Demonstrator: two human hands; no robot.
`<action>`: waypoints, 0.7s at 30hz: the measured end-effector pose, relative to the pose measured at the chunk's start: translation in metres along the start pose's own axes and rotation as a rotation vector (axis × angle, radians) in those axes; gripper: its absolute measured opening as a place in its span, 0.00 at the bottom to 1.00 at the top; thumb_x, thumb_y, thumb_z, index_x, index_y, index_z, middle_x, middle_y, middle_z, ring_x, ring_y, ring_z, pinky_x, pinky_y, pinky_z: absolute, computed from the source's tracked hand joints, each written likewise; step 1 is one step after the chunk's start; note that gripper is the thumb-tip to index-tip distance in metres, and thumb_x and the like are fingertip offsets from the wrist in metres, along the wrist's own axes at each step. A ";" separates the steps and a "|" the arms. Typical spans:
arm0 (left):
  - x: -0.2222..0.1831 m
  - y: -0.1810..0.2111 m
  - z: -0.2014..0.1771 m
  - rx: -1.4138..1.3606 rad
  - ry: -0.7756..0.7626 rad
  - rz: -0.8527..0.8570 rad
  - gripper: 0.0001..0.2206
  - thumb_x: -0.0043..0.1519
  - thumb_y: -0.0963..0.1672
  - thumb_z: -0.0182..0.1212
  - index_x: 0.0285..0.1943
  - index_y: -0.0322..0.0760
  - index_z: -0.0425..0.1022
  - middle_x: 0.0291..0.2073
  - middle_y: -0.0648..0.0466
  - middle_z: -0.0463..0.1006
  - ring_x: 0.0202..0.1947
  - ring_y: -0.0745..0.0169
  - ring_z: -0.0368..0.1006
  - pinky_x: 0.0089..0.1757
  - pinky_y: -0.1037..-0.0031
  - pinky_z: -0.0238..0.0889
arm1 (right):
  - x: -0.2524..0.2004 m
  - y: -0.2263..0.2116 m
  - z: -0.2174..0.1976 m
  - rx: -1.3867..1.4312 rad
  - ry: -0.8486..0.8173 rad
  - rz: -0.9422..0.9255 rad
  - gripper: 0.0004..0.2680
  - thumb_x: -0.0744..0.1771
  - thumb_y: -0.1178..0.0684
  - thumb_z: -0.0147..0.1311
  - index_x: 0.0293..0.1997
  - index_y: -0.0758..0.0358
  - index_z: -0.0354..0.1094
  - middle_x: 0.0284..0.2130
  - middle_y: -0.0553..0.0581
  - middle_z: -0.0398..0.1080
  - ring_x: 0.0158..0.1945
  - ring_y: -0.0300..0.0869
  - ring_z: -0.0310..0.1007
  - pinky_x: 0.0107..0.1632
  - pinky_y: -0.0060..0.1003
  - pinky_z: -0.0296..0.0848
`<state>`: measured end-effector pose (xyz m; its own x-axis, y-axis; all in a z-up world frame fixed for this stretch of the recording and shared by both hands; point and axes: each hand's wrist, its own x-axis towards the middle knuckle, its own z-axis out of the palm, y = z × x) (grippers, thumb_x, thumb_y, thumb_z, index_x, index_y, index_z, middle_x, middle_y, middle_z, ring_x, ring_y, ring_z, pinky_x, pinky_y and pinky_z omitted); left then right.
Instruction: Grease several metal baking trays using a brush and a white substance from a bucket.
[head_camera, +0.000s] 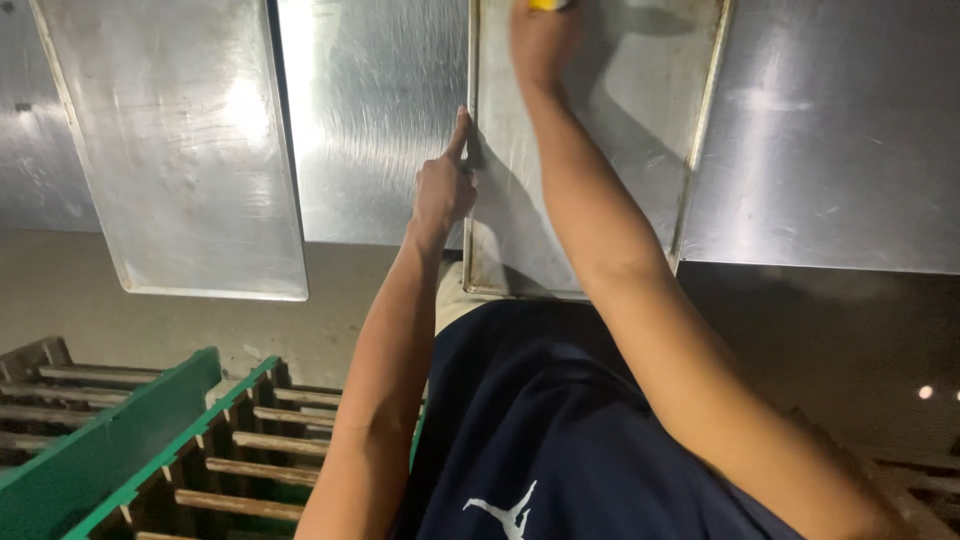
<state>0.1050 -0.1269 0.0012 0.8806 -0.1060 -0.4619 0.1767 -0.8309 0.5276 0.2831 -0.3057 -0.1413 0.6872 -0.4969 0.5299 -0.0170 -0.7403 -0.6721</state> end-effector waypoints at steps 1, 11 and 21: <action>-0.001 -0.002 0.001 0.020 0.000 -0.005 0.45 0.57 0.38 0.60 0.81 0.66 0.40 0.35 0.31 0.80 0.40 0.28 0.77 0.43 0.46 0.66 | 0.008 0.000 -0.017 0.003 0.105 -0.037 0.09 0.62 0.50 0.61 0.28 0.66 0.70 0.23 0.65 0.73 0.29 0.60 0.74 0.33 0.50 0.71; -0.002 -0.001 0.005 0.068 0.019 -0.006 0.39 0.62 0.40 0.54 0.82 0.62 0.41 0.34 0.28 0.79 0.40 0.25 0.77 0.46 0.45 0.66 | 0.067 0.146 -0.097 -0.311 0.177 0.324 0.14 0.61 0.43 0.64 0.22 0.66 0.72 0.20 0.64 0.76 0.27 0.56 0.79 0.31 0.48 0.74; -0.079 -0.025 0.027 -0.122 0.286 -0.006 0.27 0.64 0.40 0.57 0.74 0.47 0.60 0.34 0.37 0.80 0.36 0.38 0.77 0.42 0.53 0.69 | 0.099 0.299 -0.198 0.691 0.274 0.530 0.13 0.68 0.49 0.62 0.43 0.75 0.71 0.34 0.62 0.76 0.36 0.52 0.74 0.42 0.50 0.80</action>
<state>0.0192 -0.1131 0.0051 0.9643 0.0717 -0.2550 0.2190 -0.7572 0.6153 0.2022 -0.6660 -0.1868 0.5154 -0.8501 0.1080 0.2180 0.0082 -0.9759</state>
